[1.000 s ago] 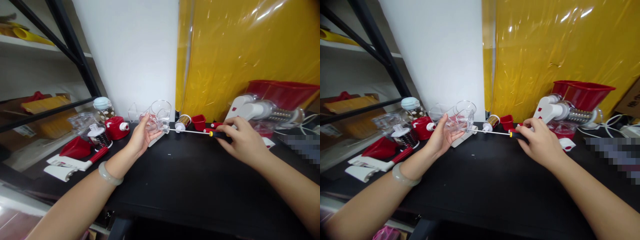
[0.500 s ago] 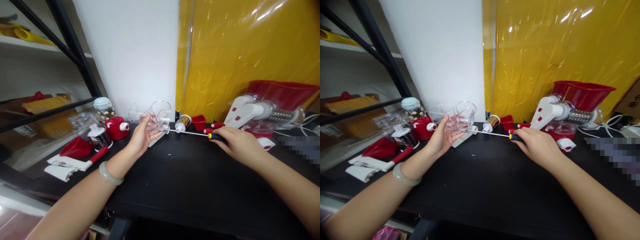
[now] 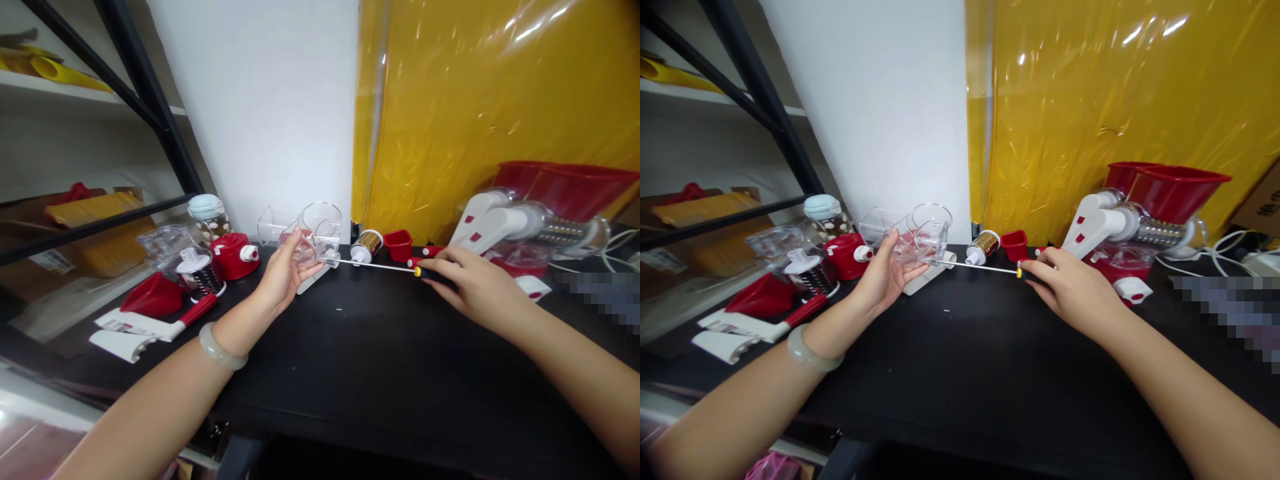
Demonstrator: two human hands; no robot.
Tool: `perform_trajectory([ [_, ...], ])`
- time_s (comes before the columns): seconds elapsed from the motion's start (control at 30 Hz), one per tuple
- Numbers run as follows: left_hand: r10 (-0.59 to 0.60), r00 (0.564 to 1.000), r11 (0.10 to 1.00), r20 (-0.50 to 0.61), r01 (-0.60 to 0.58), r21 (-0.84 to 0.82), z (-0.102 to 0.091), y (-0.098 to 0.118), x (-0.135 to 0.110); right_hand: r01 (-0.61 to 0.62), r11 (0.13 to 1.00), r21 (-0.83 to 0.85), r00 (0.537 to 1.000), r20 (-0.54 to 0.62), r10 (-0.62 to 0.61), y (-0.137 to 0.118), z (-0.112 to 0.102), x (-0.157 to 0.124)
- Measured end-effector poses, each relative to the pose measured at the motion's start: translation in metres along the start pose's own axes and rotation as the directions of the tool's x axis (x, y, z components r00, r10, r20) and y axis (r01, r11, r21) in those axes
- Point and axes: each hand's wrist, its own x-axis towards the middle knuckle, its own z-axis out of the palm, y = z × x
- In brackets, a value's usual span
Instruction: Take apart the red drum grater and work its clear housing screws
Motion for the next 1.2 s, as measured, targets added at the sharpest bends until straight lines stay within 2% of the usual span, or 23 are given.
perform_trajectory([
  [0.13, 0.002, 1.000, 1.000, 0.003, -0.002, -0.002, 0.001, 0.001, -0.002, -0.024, 0.998, -0.053, 0.999, -0.028, 0.023, -0.004, -0.002, -0.001],
  [0.3, 0.000, 1.000, 1.000, -0.001, 0.000, -0.004, 0.003, 0.003, -0.003, -0.066, 0.996, -0.059, 0.998, 0.008, 0.066, -0.008, -0.001, -0.002],
  [0.5, -0.002, 1.000, 1.000, 0.026, 0.002, 0.011, 0.001, 0.000, -0.002, -0.072, 0.993, -0.093, 0.996, 0.041, 0.076, -0.006, -0.004, -0.001],
  [0.7, 0.015, 1.000, 1.000, 0.011, -0.015, -0.003, 0.001, 0.001, -0.001, -0.058, 0.997, -0.056, 0.995, 0.074, 0.062, -0.009, -0.005, 0.002],
  [0.87, 0.027, 1.000, 1.000, -0.010, -0.027, 0.002, 0.000, 0.002, 0.001, -0.018, 0.999, -0.031, 0.999, 0.035, 0.019, -0.005, -0.004, 0.001],
  [1.03, 0.012, 1.000, 1.000, 0.012, -0.012, 0.008, -0.001, 0.001, 0.001, 0.013, 0.999, 0.048, 0.998, -0.058, -0.010, 0.000, -0.005, 0.001],
  [1.2, 0.018, 1.000, 1.000, 0.008, -0.018, 0.010, -0.001, 0.001, 0.001, -0.006, 0.986, 0.164, 0.985, -0.170, 0.034, 0.004, 0.001, 0.003],
])
